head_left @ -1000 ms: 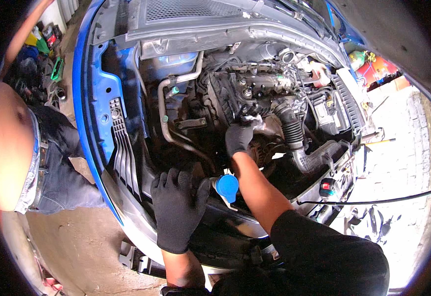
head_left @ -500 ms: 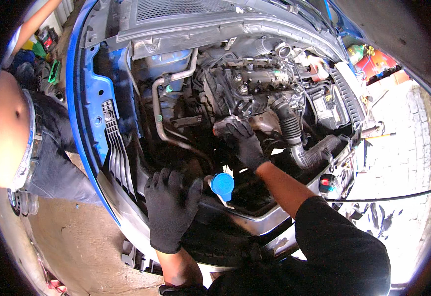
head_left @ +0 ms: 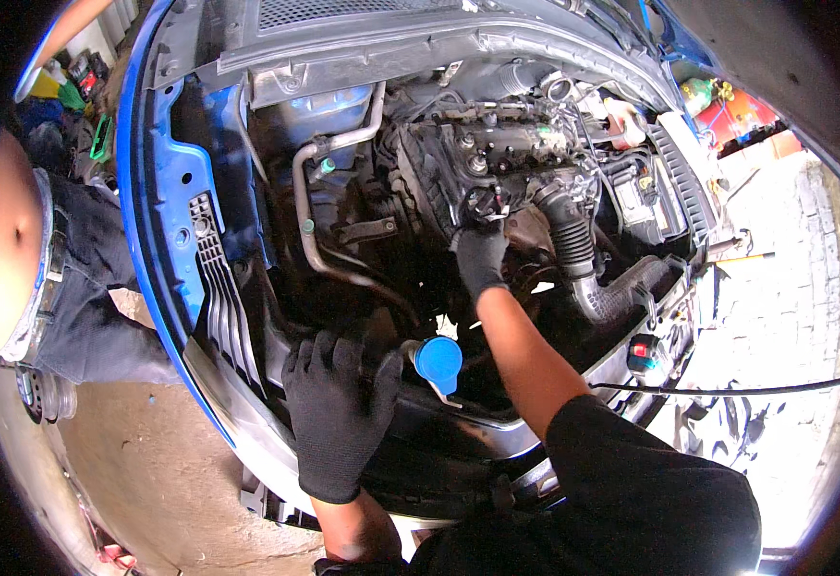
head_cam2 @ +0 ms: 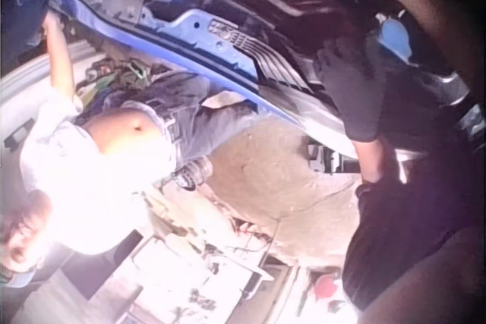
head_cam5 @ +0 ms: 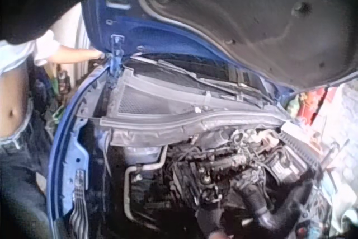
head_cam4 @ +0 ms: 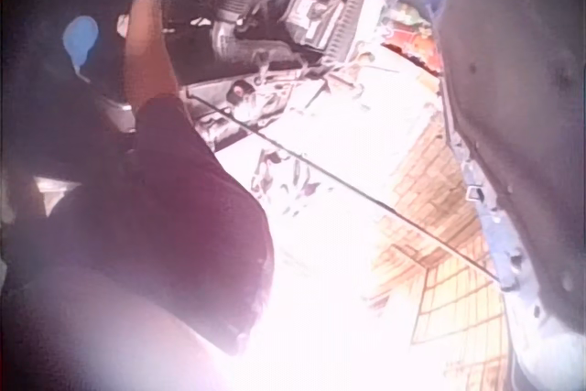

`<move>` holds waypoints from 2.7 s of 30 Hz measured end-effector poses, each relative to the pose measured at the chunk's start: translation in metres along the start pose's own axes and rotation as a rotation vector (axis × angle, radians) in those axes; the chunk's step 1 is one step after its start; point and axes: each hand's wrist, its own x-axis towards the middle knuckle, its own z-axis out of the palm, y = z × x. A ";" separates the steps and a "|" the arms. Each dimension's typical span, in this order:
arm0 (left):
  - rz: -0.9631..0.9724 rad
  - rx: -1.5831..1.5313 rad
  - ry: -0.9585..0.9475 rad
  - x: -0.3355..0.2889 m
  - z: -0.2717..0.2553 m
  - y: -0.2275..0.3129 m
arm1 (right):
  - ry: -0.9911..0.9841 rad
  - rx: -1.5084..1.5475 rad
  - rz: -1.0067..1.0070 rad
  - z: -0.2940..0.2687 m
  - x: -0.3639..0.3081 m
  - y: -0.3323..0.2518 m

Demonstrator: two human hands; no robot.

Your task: The person manipulates car engine components by hand and with a wrench. They wipe parts of the engine block with a cloth and handle bolts near the valve cover.

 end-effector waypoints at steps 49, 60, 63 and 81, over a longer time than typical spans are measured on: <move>-0.008 0.070 -0.015 0.009 -0.003 -0.007 | -0.238 0.044 -0.012 -0.048 -0.004 -0.102; -0.023 0.049 -0.017 0.007 -0.003 -0.004 | -0.375 0.279 -0.015 -0.064 0.036 0.041; -0.032 0.039 0.005 0.009 -0.003 -0.003 | -0.258 -0.134 -0.275 -0.070 0.047 0.044; -0.033 0.094 -0.054 0.005 0.002 -0.001 | -0.672 -0.391 -0.464 -0.089 -0.051 -0.037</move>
